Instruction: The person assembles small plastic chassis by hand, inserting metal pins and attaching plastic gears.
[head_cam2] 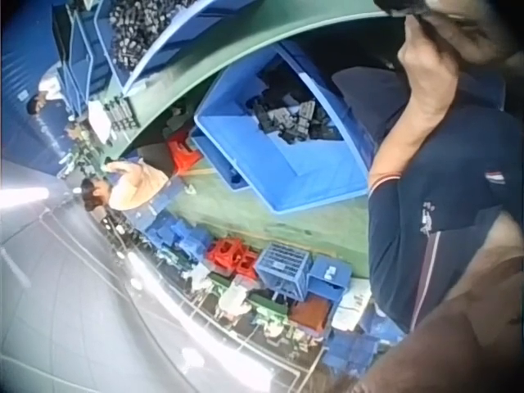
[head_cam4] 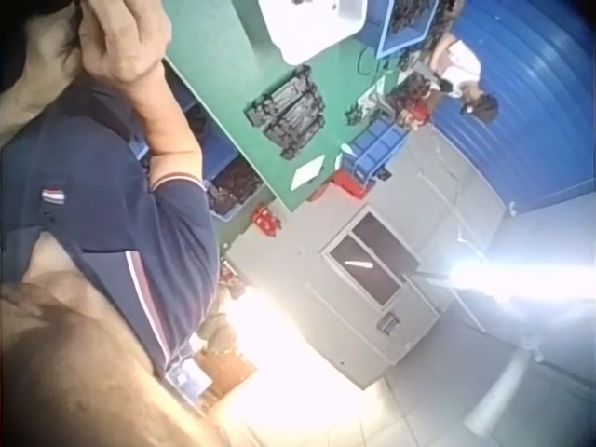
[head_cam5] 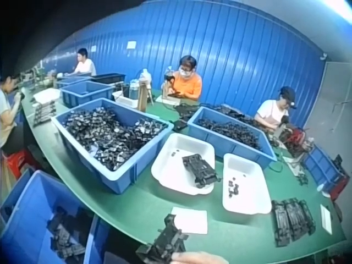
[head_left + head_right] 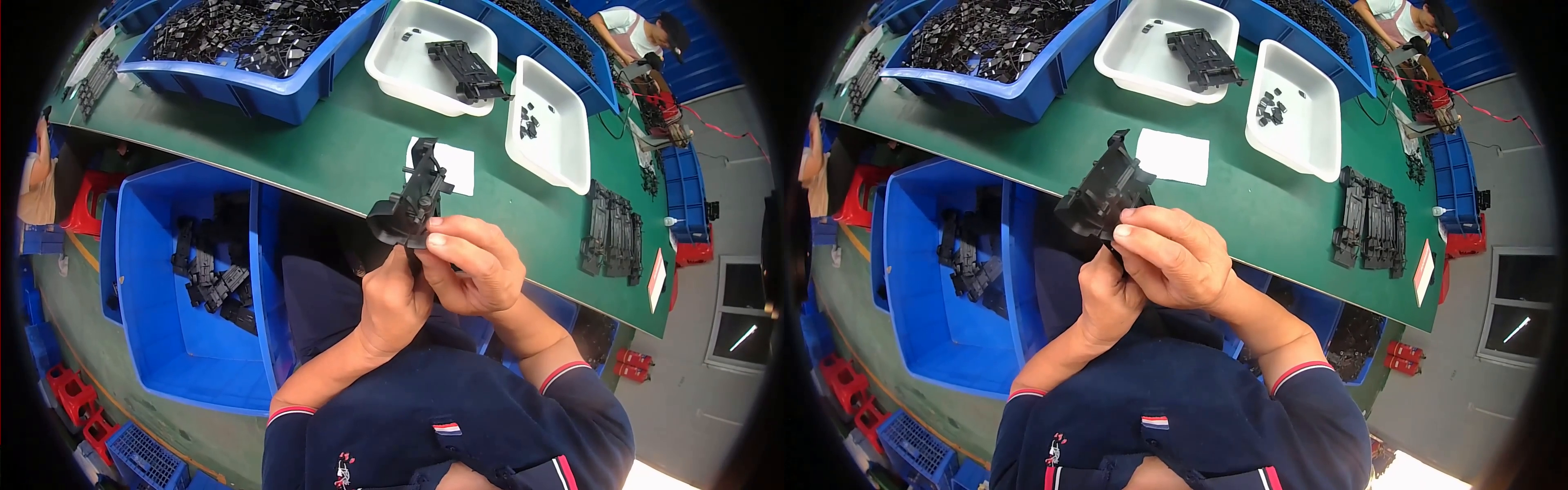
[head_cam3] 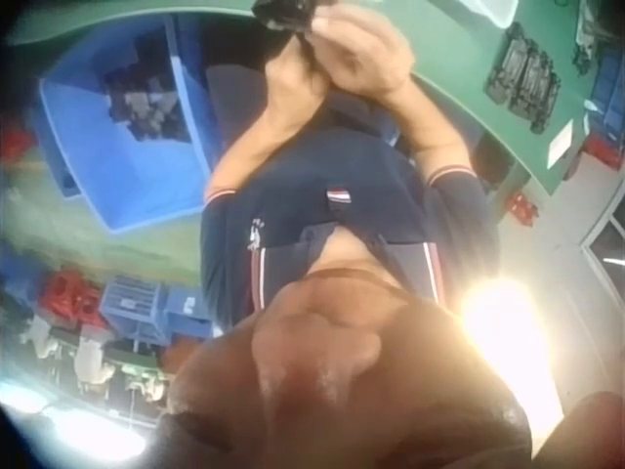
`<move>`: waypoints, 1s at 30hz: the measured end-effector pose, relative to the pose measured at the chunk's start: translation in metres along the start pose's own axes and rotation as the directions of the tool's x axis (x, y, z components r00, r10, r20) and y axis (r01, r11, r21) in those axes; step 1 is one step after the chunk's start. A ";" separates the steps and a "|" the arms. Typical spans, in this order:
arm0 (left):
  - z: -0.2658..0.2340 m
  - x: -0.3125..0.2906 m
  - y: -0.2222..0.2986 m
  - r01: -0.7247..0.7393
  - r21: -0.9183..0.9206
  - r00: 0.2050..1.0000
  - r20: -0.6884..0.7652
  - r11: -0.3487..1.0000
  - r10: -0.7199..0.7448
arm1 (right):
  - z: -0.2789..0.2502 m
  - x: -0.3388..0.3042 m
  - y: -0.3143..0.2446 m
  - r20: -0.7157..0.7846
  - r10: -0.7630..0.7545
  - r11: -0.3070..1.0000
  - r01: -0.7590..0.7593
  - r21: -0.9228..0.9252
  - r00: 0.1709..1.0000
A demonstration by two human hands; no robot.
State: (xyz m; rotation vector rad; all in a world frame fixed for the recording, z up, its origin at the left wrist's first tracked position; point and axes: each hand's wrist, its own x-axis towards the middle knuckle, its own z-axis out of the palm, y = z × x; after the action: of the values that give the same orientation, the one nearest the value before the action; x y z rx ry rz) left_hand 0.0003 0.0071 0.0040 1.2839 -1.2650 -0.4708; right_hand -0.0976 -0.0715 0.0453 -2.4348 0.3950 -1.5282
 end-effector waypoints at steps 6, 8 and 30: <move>0.000 0.002 0.003 -0.037 0.049 0.999 0.006 0.998 0.037 | -0.003 -0.002 0.003 0.039 -0.028 0.999 0.028 -0.020 0.999; 0.002 0.001 0.001 -0.046 0.051 0.999 -0.002 0.998 0.046 | -0.005 -0.001 0.003 0.057 -0.039 0.999 0.040 -0.019 0.998; 0.006 -0.001 -0.007 -0.078 0.147 0.997 -0.005 0.986 0.080 | -0.016 0.006 0.008 0.237 -0.150 0.983 0.169 -0.066 0.960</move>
State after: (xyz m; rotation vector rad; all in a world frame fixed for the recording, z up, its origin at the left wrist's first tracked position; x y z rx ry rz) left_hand -0.0027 0.0035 -0.0042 1.3517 -1.3569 -0.3185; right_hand -0.1102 -0.0821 0.0542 -2.7326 0.2271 -1.2865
